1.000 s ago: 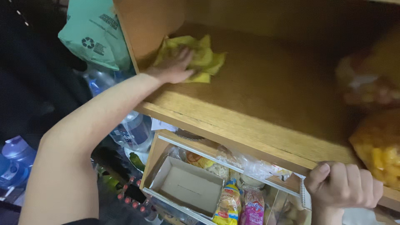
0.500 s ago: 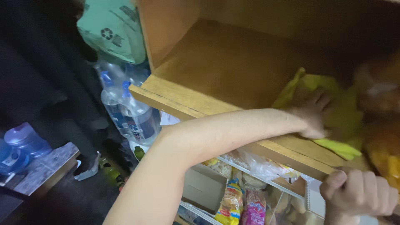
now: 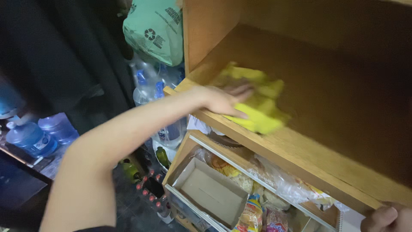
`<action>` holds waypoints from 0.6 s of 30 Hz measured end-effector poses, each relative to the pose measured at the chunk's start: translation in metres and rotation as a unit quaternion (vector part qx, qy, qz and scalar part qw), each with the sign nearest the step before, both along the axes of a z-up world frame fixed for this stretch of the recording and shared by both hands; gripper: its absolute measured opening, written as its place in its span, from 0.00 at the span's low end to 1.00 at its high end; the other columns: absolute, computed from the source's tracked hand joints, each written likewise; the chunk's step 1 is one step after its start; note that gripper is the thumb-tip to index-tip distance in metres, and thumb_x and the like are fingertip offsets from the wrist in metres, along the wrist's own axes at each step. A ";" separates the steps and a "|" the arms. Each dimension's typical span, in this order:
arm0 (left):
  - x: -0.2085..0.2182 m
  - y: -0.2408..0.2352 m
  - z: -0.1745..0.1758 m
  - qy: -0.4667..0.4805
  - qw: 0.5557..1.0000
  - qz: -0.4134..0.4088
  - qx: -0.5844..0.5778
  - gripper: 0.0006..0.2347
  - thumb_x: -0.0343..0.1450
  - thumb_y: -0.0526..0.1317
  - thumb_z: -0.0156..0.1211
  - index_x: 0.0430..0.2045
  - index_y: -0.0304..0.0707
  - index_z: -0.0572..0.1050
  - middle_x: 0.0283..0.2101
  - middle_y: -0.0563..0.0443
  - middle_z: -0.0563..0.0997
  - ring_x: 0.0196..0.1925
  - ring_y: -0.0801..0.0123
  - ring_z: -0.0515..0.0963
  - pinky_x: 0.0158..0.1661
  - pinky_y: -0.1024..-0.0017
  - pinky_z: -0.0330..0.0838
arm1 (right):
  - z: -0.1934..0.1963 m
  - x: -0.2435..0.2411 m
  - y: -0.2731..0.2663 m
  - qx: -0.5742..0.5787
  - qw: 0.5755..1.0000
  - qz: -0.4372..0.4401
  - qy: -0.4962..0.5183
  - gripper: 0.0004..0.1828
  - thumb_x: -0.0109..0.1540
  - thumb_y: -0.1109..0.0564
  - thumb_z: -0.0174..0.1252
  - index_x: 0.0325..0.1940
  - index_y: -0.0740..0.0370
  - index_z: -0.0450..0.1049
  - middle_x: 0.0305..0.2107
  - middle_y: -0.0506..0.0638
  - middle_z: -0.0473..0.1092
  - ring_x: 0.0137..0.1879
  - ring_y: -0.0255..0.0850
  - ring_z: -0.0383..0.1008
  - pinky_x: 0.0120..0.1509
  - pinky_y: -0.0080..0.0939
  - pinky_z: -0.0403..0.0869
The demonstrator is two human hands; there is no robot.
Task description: The person wipes the surface of a wooden shelf with a yellow cloth, moving the cloth across the empty sections and around stored bags of snacks.
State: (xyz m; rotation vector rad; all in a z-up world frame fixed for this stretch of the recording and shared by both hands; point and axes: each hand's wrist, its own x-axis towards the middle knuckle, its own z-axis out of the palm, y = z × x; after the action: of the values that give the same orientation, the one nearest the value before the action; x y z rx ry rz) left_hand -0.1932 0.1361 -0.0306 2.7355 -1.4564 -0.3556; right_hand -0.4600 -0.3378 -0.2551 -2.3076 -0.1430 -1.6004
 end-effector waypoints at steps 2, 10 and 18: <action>-0.004 0.046 0.026 0.072 0.986 0.130 0.071 0.47 0.74 0.72 0.35 0.84 0.55 0.21 0.87 0.47 0.15 0.87 0.51 0.56 0.84 0.52 0.36 | -0.027 0.007 -0.020 0.032 0.999 0.028 -0.014 0.18 0.86 0.72 0.46 0.42 0.83 0.67 0.33 0.67 0.61 0.38 0.59 0.60 0.52 0.59 0.60; 0.026 0.024 0.001 -0.025 0.994 0.067 0.087 0.49 0.76 0.72 0.42 0.85 0.43 0.29 0.88 0.42 0.19 0.88 0.53 0.15 0.80 0.36 0.21 | 0.027 -0.026 0.032 -0.070 0.987 -0.147 -0.008 0.20 0.85 0.69 0.55 0.37 0.74 0.74 0.33 0.69 0.63 0.41 0.67 0.62 0.54 0.66 0.63; -0.071 -0.190 0.004 -0.047 0.989 -0.113 0.088 0.48 0.79 0.71 0.46 0.86 0.48 0.27 0.88 0.44 0.18 0.87 0.46 0.14 0.77 0.25 0.19 | 0.051 -0.021 0.032 -0.191 0.938 -0.273 -0.100 0.28 0.82 0.53 0.52 0.26 0.61 0.66 0.25 0.61 0.64 0.32 0.65 0.62 0.47 0.63 0.55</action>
State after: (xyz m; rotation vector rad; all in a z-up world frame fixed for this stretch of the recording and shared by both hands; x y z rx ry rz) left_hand -0.2643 -0.0543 -0.0265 2.7588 -1.8529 -0.3820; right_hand -0.4814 -0.3054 -0.2041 -2.6228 0.1753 -2.2513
